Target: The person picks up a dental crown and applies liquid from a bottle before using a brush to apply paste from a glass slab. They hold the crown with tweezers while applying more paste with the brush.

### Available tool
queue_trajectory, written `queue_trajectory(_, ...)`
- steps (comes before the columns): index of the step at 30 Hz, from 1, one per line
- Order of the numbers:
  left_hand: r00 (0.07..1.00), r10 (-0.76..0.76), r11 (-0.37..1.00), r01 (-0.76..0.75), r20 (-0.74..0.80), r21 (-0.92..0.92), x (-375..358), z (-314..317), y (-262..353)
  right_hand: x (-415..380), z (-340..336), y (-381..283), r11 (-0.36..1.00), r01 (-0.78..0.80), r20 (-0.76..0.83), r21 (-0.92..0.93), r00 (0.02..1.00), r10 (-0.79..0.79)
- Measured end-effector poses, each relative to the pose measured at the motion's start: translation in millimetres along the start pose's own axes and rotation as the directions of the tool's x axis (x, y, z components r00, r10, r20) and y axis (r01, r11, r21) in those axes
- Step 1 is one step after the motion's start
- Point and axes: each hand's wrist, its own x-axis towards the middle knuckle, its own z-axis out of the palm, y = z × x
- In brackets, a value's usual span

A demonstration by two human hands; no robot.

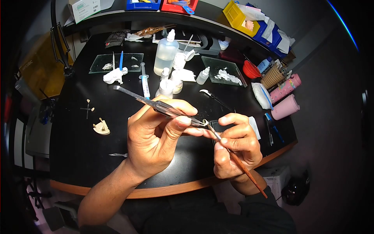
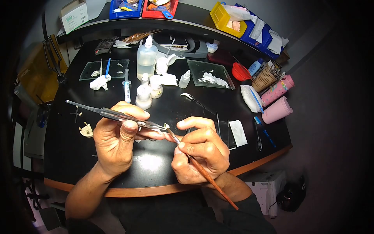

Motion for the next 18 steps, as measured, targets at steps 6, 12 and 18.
queue_trajectory(6, 1.0, -0.001, 1.0, 0.001, 0.007, 0.008, 0.1, -0.9, 0.3, 1.2, 0.4, -0.8, 1.0, 0.001, 0.002, 0.003, 1.0, -0.001)
queue_trajectory(12, 1.0, -0.003, 1.0, 0.003, 0.014, 0.029, 0.1, -1.9, 1.0, 3.6, 0.0, -1.6, 1.0, 0.005, 0.012, 0.011, 1.0, -0.005)
queue_trajectory(18, 1.0, -0.01, 0.999, 0.009, 0.014, 0.036, 0.0, -1.5, 1.5, 3.6, -1.4, -4.1, 1.0, -0.015, 0.026, -0.007, 1.0, 0.015)
